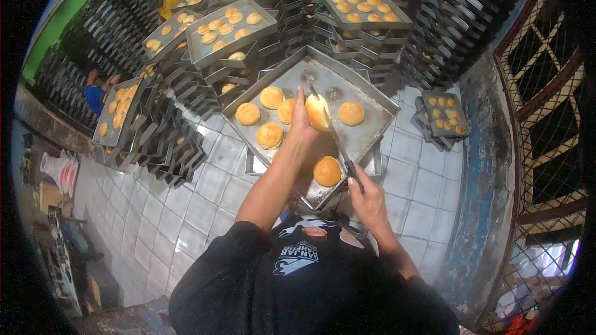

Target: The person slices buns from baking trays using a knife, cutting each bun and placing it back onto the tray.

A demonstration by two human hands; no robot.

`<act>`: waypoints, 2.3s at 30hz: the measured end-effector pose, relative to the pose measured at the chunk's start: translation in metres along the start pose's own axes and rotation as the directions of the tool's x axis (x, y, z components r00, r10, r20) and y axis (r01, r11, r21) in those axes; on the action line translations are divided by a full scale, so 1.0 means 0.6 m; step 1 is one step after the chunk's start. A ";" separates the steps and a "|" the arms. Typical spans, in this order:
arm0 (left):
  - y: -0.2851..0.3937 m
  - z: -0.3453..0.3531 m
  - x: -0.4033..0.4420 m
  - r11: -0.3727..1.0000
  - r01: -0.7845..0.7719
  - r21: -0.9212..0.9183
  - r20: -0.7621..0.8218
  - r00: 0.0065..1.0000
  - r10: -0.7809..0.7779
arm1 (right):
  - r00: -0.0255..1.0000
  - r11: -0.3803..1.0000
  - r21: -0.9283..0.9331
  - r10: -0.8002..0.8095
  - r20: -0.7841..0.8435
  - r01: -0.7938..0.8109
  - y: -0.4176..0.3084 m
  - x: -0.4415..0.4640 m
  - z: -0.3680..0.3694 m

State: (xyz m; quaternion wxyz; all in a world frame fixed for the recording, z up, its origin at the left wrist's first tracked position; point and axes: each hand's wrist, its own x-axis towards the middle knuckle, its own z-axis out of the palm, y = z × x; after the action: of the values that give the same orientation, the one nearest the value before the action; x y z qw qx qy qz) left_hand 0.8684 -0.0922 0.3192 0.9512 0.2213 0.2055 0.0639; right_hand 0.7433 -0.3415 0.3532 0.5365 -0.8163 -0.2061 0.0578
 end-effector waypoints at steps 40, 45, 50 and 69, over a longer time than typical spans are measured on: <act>-0.032 -0.012 0.010 0.997 0.021 0.072 -0.098 0.995 -0.014 | 0.991 0.992 0.017 0.121 0.055 -0.122 0.054 0.008 -0.008; -0.087 0.006 -0.020 0.987 0.047 0.155 -0.081 0.996 -0.035 | 1.000 0.997 -0.078 0.005 -0.027 -0.007 0.071 0.084 0.026; -0.036 0.014 0.013 0.994 0.032 0.101 -0.181 0.983 -0.013 | 0.992 0.993 -0.018 0.118 0.037 -0.118 0.059 0.045 0.014; 0.039 -0.002 0.157 1.000 0.012 0.003 -0.172 0.985 -0.011 | 0.919 0.895 0.212 0.389 0.059 -0.392 0.056 -0.043 0.026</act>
State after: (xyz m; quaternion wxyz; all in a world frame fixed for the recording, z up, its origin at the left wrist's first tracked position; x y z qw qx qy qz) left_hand 0.9525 -0.0507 0.2942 0.9298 0.2158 0.2881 0.0767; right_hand 0.7241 -0.3499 0.3134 0.5992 -0.7762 -0.0345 0.1930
